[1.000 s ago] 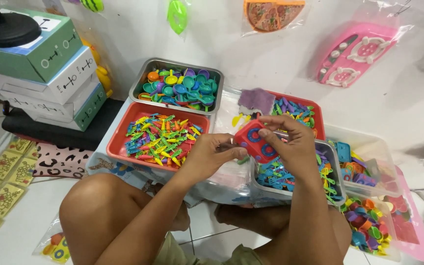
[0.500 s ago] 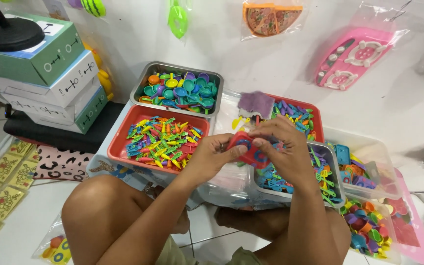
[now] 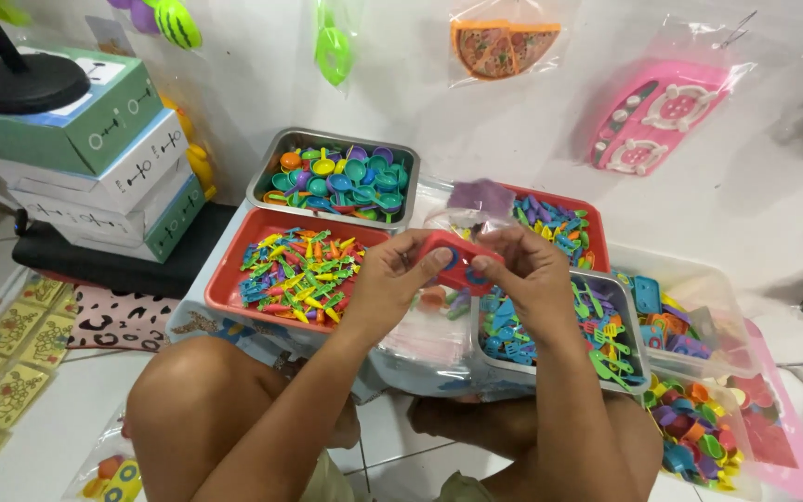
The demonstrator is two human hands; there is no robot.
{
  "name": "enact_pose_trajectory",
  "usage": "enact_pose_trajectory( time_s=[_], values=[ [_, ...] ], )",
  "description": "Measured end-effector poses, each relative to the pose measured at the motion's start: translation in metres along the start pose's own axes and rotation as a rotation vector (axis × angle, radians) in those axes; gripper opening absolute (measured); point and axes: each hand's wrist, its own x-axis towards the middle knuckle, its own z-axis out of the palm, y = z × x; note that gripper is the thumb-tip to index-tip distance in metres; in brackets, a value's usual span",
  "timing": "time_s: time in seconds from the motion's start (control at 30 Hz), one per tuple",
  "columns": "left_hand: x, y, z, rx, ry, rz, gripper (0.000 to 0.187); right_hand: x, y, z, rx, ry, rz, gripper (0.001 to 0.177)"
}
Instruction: The person is sorting and packing small colorful plastic toy pieces into individual plastic bags.
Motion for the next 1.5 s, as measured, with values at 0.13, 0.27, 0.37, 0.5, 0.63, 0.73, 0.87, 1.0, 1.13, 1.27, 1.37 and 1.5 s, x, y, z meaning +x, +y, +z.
enact_pose_trajectory(
  time_s=[0.13,0.27,0.37,0.5,0.63,0.73,0.87,1.0,1.13,1.27,1.37,1.5],
  values=[
    [-0.003,0.014,0.009,0.064,-0.018,0.097,0.022,-0.002,-0.005,0.004,0.000,-0.065,-0.004,0.026],
    [0.000,0.006,-0.001,0.090,-0.013,0.128,0.020,-0.004,-0.008,0.011,0.028,-0.067,-0.055,0.018],
    [0.004,0.001,-0.007,0.102,-0.037,0.149,0.017,-0.006,-0.002,0.011,0.057,-0.082,-0.065,0.019],
    [0.011,0.007,-0.002,0.166,-0.056,0.124,0.012,-0.012,0.017,0.004,0.057,-0.010,-0.121,0.012],
    [0.011,0.014,0.007,0.185,-0.069,0.085,0.014,-0.013,0.018,-0.010,0.085,0.057,-0.132,0.016],
    [0.012,-0.015,0.006,0.159,-0.031,0.087,0.014,-0.027,0.009,-0.015,0.043,0.064,-0.037,0.037],
    [0.001,-0.016,0.009,0.156,0.011,0.033,0.015,-0.028,0.013,-0.007,-0.001,0.061,-0.021,0.025],
    [0.008,-0.023,-0.001,0.150,-0.047,0.065,0.012,-0.023,0.018,-0.004,0.008,0.048,-0.078,0.018],
    [-0.004,0.000,-0.007,0.257,-0.196,0.085,0.015,-0.023,0.021,-0.004,0.033,0.001,-0.118,0.016],
    [-0.007,-0.001,-0.014,0.248,-0.170,0.053,0.016,-0.023,0.022,-0.003,0.064,-0.027,-0.093,0.016],
    [-0.010,0.005,-0.012,0.264,-0.099,0.145,0.009,-0.027,0.020,0.000,0.089,-0.007,-0.064,0.019],
    [-0.014,0.015,-0.006,0.352,-0.115,0.199,0.008,-0.031,0.027,-0.003,0.085,-0.018,0.010,0.022]
  ],
)
